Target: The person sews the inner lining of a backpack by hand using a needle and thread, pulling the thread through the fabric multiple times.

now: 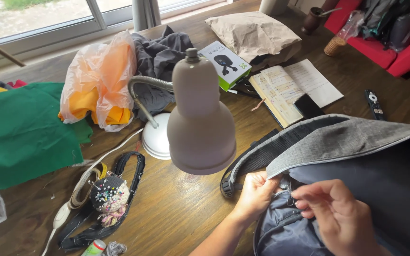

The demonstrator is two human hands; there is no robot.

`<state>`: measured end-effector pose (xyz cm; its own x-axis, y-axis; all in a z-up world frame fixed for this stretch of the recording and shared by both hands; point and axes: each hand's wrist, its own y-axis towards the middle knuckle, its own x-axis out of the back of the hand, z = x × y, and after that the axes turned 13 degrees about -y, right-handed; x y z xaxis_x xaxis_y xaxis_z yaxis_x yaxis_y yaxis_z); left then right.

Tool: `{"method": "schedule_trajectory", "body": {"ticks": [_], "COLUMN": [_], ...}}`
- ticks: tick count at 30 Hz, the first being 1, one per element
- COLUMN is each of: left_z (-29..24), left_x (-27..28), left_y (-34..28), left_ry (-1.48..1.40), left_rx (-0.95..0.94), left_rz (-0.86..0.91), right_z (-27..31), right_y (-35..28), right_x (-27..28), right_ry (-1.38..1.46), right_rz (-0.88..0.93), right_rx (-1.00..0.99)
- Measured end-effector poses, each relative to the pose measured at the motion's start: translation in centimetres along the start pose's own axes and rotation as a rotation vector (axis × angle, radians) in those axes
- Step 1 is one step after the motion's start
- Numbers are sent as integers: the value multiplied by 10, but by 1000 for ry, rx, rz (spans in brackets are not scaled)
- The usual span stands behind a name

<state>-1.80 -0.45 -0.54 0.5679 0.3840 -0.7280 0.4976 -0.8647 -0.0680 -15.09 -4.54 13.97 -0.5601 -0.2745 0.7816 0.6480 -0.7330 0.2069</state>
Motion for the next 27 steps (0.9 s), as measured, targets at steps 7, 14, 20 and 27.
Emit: {"method": "schedule_trajectory", "body": {"ticks": [7, 14, 20, 27], "left_z": [-6, 6, 5, 10], "left_x": [-8, -3, 0, 3], "left_y": [-3, 2, 5, 7], "left_ry": [-143, -116, -184, -95], "left_rx": [24, 34, 46, 44], "left_rz": [23, 12, -4, -49], "right_z": [-7, 14, -35, -94], "right_y": [-27, -25, -34, -3], "right_x": [16, 22, 12, -13], "right_ry": [86, 76, -301, 119], "right_rz": [-83, -190, -49, 403], "right_rx": [-91, 33, -179, -489]}}
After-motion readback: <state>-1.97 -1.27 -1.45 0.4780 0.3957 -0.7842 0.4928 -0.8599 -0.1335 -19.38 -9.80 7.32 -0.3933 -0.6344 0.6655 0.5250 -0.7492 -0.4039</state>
